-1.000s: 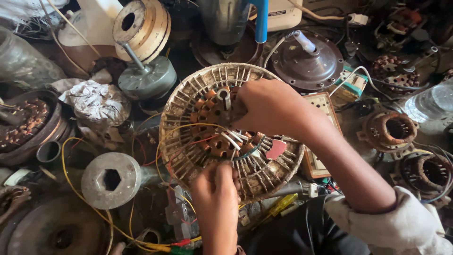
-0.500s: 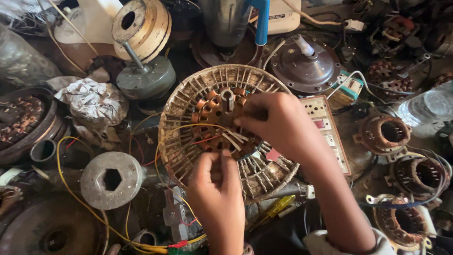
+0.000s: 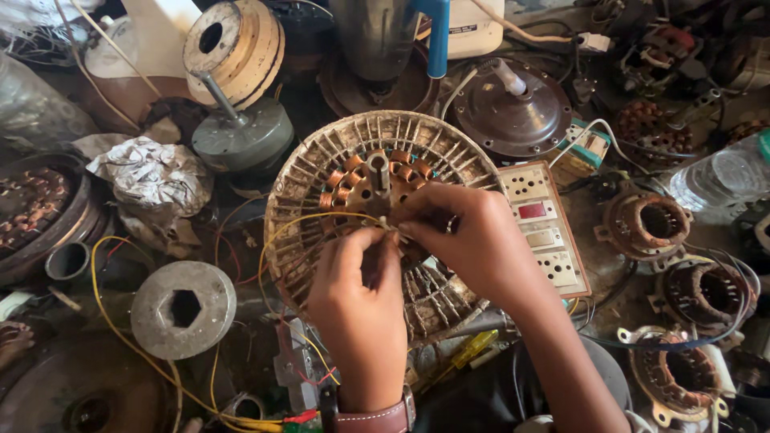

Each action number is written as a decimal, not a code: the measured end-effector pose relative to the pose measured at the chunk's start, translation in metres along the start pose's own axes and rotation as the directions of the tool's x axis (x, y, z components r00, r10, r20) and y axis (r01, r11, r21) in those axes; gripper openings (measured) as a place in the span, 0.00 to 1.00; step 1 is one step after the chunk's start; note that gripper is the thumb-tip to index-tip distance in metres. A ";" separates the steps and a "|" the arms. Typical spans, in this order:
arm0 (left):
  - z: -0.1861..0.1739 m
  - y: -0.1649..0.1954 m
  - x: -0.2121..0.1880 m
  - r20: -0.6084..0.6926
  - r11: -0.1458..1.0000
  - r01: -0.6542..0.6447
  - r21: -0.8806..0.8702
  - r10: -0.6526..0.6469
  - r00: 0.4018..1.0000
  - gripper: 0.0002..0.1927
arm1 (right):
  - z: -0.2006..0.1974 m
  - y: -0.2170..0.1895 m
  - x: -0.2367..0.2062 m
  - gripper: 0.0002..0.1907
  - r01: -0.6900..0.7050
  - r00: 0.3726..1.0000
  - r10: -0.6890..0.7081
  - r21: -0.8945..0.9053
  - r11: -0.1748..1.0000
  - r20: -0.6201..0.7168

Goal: The person sits on the floor of a cluttered electromechanical repair workshop and works on a ceiling fan motor stator, routing and pressing insulated wires into the coil slots by hand. They then use pliers to cut and prepare wire leads and connect the wires on the stator.

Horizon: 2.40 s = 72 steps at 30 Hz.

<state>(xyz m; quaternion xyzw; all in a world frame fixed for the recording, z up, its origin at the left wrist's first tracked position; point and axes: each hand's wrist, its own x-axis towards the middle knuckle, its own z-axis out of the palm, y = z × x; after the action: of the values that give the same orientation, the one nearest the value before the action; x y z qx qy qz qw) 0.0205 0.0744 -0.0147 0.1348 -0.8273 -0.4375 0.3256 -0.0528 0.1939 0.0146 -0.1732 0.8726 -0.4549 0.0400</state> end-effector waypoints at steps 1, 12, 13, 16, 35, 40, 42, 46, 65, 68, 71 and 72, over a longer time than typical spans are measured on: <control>-0.001 0.000 0.000 0.008 1.000 -0.028 -0.006 0.028 1.000 0.07 | 0.001 0.001 -0.001 0.09 0.025 1.000 -0.025 0.013 1.000 -0.002; -0.007 -0.005 0.007 0.081 0.990 -0.001 -0.143 0.013 0.997 0.11 | 0.015 0.017 -0.010 0.11 0.092 0.989 -0.077 0.124 0.988 -0.123; -0.006 -0.006 0.008 0.074 0.993 -0.029 -0.115 0.038 0.997 0.11 | 0.016 0.018 -0.010 0.12 0.088 0.989 -0.069 0.145 0.985 -0.127; -0.004 -0.006 0.006 0.052 0.994 -0.093 -0.049 0.096 0.994 0.11 | 0.015 0.020 -0.011 0.10 0.095 0.990 -0.081 0.133 0.987 -0.113; 0.002 -0.009 0.000 0.027 0.994 -0.069 -0.082 0.071 0.997 0.09 | 0.016 0.027 -0.011 0.13 0.144 0.984 -0.128 0.131 0.981 -0.124; 0.001 -0.009 0.000 0.041 0.994 -0.049 -0.102 0.054 0.998 0.09 | 0.017 0.029 -0.011 0.13 0.107 0.989 -0.087 0.165 0.981 -0.122; 0.000 -0.009 0.000 0.039 0.994 -0.055 -0.092 0.059 0.998 0.09 | 0.017 0.029 -0.011 0.13 0.132 0.986 -0.114 0.149 0.980 -0.121; 0.000 -0.008 0.001 0.066 0.994 0.007 -0.111 0.001 0.998 0.09 | 0.017 0.030 -0.011 0.13 0.147 0.984 -0.128 0.161 0.976 -0.125; -0.008 -0.006 0.005 0.190 0.940 -0.286 0.186 0.251 0.949 0.10 | 0.019 0.022 -0.008 0.17 0.140 0.983 -0.103 0.254 0.957 -0.152; -0.011 -0.004 0.007 0.222 0.937 -0.299 0.180 0.258 0.940 0.10 | 0.018 0.021 -0.011 0.15 0.191 0.974 -0.162 0.183 0.964 -0.161; -0.013 -0.004 0.010 0.240 0.940 -0.299 0.163 0.257 0.936 0.09 | 0.017 0.020 -0.012 0.12 0.141 0.982 -0.123 0.122 0.982 -0.143; -0.014 -0.004 0.011 0.247 0.941 -0.299 0.157 0.255 0.935 0.09 | 0.017 0.021 -0.012 0.11 0.144 0.982 -0.125 0.134 0.980 -0.143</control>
<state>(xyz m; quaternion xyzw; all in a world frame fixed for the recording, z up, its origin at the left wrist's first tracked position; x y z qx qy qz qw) 0.0211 0.0575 -0.0072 -0.0027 -0.9076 -0.3173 0.2749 -0.0432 0.1958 -0.0129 -0.1976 0.8244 -0.5291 -0.0373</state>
